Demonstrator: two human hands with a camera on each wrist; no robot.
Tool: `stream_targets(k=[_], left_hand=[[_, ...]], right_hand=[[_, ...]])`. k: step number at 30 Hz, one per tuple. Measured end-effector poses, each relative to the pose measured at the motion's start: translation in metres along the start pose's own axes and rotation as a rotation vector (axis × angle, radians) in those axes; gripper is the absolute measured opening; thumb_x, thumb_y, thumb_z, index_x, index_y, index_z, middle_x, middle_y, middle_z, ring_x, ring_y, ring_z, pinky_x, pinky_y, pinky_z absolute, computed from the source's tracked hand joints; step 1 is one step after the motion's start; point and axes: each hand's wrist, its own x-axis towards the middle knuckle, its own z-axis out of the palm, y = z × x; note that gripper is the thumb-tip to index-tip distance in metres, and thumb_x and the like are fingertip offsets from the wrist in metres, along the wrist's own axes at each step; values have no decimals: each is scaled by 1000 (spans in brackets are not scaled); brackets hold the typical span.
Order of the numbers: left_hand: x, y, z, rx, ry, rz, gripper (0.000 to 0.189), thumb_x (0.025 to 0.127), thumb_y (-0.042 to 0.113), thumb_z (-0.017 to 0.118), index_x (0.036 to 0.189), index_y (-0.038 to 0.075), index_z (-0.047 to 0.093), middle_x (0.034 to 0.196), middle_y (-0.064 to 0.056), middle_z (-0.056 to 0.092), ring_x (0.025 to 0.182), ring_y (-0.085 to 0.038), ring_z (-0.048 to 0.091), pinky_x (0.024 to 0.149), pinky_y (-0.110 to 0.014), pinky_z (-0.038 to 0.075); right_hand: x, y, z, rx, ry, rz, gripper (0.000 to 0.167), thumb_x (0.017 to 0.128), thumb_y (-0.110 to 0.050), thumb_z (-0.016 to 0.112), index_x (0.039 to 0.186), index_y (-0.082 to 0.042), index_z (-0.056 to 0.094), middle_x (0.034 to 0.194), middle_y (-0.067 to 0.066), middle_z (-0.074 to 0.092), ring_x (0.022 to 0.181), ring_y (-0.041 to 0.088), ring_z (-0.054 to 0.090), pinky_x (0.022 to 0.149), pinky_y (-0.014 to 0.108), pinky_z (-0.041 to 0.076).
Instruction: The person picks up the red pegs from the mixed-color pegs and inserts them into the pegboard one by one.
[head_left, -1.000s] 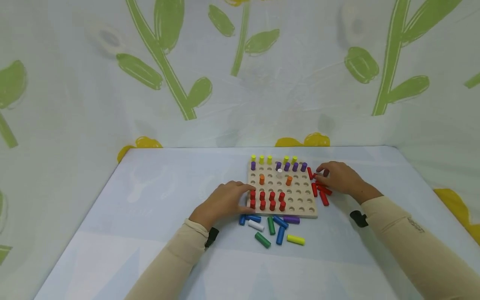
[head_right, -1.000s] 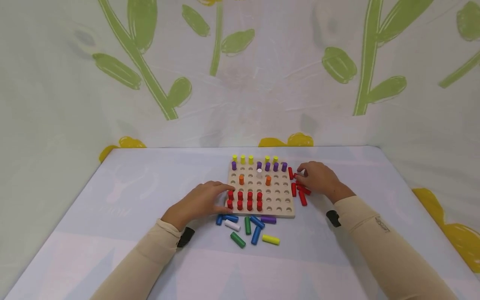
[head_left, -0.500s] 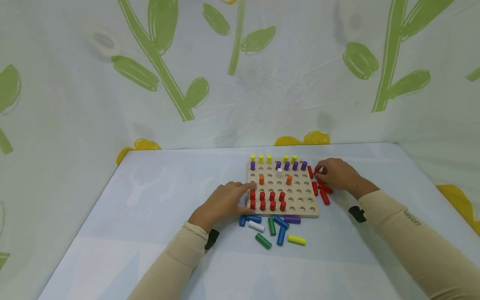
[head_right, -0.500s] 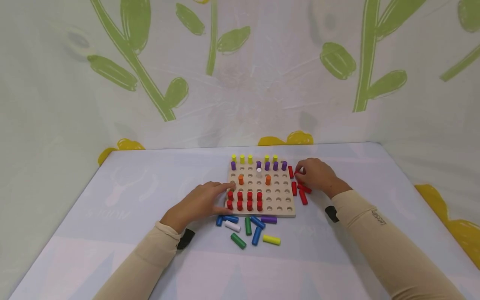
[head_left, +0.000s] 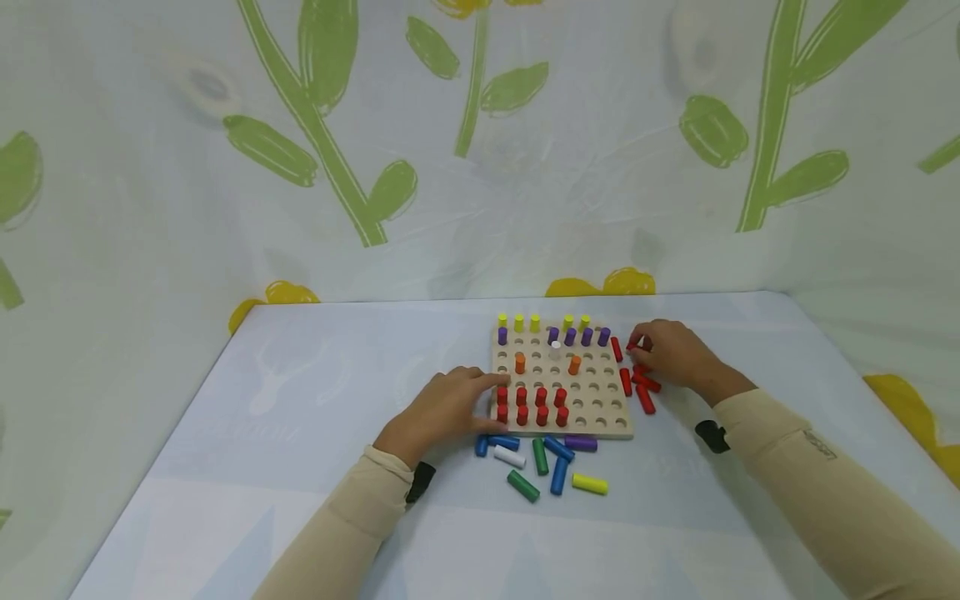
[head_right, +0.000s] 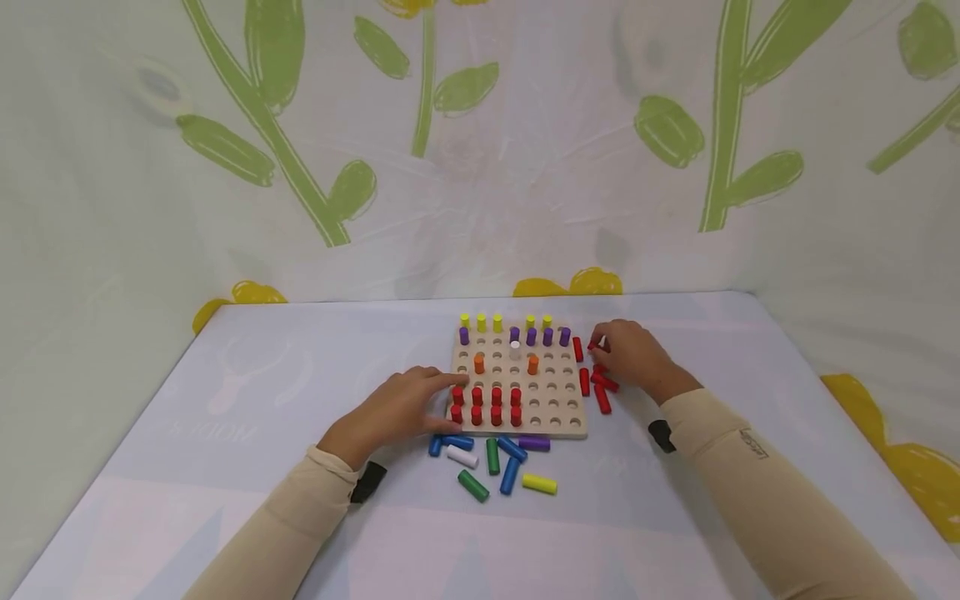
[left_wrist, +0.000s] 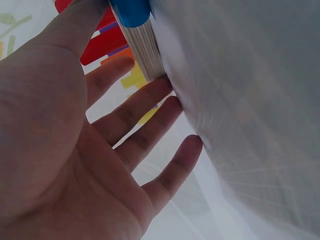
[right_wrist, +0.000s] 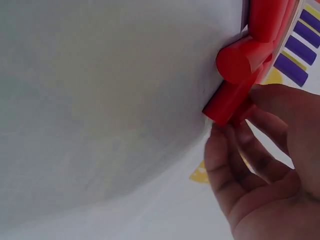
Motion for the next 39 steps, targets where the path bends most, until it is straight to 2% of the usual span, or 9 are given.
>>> stream_targets(k=[5, 13, 16, 21, 27, 35, 39], left_hand=[[-1, 1, -2, 1, -2, 1, 73, 81, 56, 76, 145, 30, 53, 144, -8, 57, 132, -28, 53, 111, -54, 42], [-1, 1, -1, 2, -3, 4, 73, 81, 56, 76, 145, 29, 53, 144, -9, 57, 133, -29, 53, 110, -55, 42], [0, 0, -1, 2, -1, 4, 73, 81, 56, 76, 145, 29, 53, 144, -9, 57, 132, -29, 53, 110, -56, 42], [0, 0, 0, -2, 2, 8, 72, 81, 56, 76, 144, 29, 54, 144, -9, 57, 132, -29, 53, 110, -56, 42], [0, 1, 1, -1, 1, 12, 72, 81, 55, 76, 145, 30, 53, 144, -9, 57, 132, -29, 54, 110, -55, 43], [0, 1, 1, 3, 4, 7, 74, 81, 55, 77, 145, 29, 53, 144, -9, 56, 132, -28, 53, 110, -55, 43], [0, 1, 0, -3, 3, -4, 74, 81, 55, 77, 146, 30, 52, 145, -8, 55, 134, -29, 52, 111, -56, 42]], right_hand=[[-11, -4, -2, 58, 94, 1, 28, 97, -21, 65, 117, -3, 63, 104, 15, 65, 91, 27, 58, 79, 38, 57], [-39, -26, 2, 211, 219, -80, 23, 96, -17, 65, 115, -4, 60, 96, 12, 67, 83, 23, 60, 65, 24, 54], [-47, -32, 6, 246, 271, -110, 23, 96, -16, 65, 115, -4, 60, 96, 11, 67, 84, 22, 61, 66, 20, 54], [-59, -42, 14, 333, 344, -115, 23, 97, -17, 65, 117, -6, 60, 95, 10, 67, 82, 22, 62, 68, 16, 52], [-70, -53, 23, 449, 384, -164, 20, 97, -16, 65, 115, -7, 62, 94, 9, 68, 78, 19, 61, 66, 17, 52], [-76, -58, 31, 534, 415, -192, 19, 98, -17, 65, 113, -8, 62, 100, 8, 70, 82, 11, 64, 75, 12, 53], [-77, -61, 32, 552, 409, -212, 19, 98, -19, 65, 112, -8, 60, 101, 8, 69, 84, 12, 64, 76, 13, 53]])
